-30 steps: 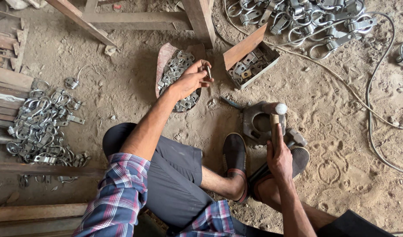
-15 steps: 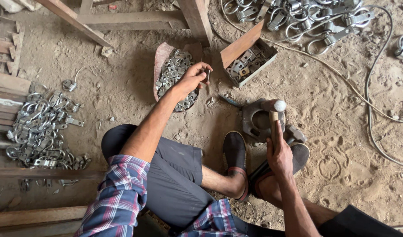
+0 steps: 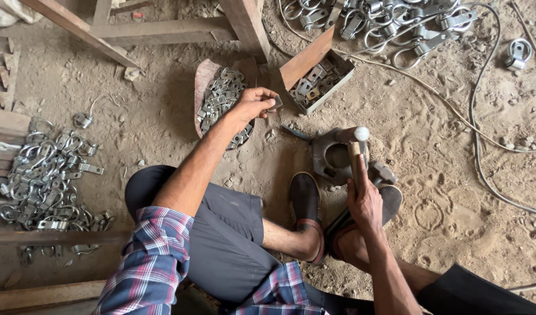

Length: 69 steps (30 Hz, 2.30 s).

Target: The person sits on the ground and repeatedly hammers small metal parts on an anvil. They pick up parts from a container, place them on the anvil, strike them with a hammer, and then place the finished parts into a box.

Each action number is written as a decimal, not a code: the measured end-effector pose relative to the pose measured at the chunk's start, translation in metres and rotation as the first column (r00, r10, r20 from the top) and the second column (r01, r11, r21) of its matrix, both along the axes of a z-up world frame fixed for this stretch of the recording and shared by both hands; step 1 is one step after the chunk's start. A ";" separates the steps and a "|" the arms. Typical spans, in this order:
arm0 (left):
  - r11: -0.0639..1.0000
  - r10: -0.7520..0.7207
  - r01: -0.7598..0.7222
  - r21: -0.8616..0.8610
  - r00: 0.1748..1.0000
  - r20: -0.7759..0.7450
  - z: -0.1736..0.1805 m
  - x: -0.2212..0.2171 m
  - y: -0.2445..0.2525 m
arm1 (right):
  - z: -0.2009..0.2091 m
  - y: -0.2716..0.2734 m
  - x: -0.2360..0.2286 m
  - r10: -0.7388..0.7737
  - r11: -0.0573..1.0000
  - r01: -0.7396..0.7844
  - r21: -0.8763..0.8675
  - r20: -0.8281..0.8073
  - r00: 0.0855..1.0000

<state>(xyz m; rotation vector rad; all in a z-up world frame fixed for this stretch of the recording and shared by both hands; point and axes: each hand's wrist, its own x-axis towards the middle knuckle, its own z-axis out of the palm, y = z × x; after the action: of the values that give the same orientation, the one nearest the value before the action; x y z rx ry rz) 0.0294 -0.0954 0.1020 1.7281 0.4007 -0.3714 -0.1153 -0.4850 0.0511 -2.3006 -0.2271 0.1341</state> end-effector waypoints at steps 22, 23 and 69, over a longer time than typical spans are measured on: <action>0.970 -0.220 0.201 0.138 0.966 0.136 0.012 -0.014 -0.089 | 0.082 -0.042 -0.020 0.024 0.989 -0.071 -0.129 -0.332 0.943; 0.971 -0.224 0.207 0.123 0.963 0.150 0.011 -0.014 -0.092 | 0.079 -0.043 -0.020 0.020 0.989 -0.069 -0.134 -0.339 0.941; 0.661 -0.563 0.333 0.672 0.813 0.150 -0.092 -0.009 -0.171 | 0.071 -0.054 -0.013 0.016 0.995 -0.059 -0.085 -0.436 0.900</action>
<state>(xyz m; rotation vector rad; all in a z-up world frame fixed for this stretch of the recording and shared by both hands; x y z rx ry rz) 0.0201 -0.2665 0.0097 2.5121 -0.2340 -0.2927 -0.1287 -0.5391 0.1225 -2.2920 -0.0336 0.6853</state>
